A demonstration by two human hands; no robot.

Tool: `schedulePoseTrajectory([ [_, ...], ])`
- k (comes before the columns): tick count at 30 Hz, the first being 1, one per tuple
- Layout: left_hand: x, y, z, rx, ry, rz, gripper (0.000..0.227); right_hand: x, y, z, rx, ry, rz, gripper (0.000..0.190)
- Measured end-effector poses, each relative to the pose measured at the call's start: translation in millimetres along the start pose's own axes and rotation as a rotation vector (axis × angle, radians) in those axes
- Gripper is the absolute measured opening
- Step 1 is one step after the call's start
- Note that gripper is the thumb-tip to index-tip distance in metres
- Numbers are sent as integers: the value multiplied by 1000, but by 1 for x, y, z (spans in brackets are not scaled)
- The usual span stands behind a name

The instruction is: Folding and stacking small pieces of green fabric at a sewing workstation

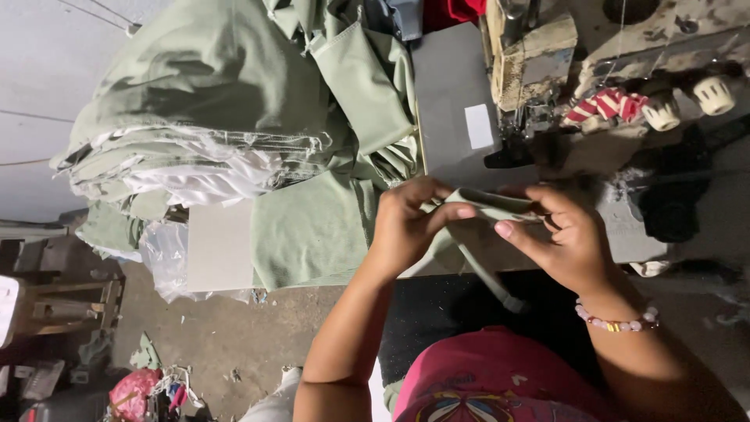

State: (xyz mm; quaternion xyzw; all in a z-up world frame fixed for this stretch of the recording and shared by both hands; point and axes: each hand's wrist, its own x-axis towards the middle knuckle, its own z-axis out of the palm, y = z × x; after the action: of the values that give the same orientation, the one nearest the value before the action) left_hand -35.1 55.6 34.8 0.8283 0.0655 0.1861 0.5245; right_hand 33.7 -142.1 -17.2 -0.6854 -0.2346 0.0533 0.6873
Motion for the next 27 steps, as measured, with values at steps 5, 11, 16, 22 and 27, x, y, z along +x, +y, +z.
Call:
schedulePoseTrajectory([
  [5, -17, -14, 1, 19, 60, -101, 21, 2, 6, -7, 6, -86, -2, 29],
  [11, -27, -20, -2, -10, 89, -87, 17, 11, -9, -4, -24, -130, -51, 26],
  [16, -36, -28, 7, -254, 110, -60, 15, 12, -16, -5, 11, -150, -16, 14],
  [22, -62, -53, 25, -703, 277, -249, 16, 9, -7, 5, 58, -181, -20, 14],
  [27, -35, -29, 1, -154, 210, -95, 19, -1, 15, 19, 33, -159, 72, 18],
])
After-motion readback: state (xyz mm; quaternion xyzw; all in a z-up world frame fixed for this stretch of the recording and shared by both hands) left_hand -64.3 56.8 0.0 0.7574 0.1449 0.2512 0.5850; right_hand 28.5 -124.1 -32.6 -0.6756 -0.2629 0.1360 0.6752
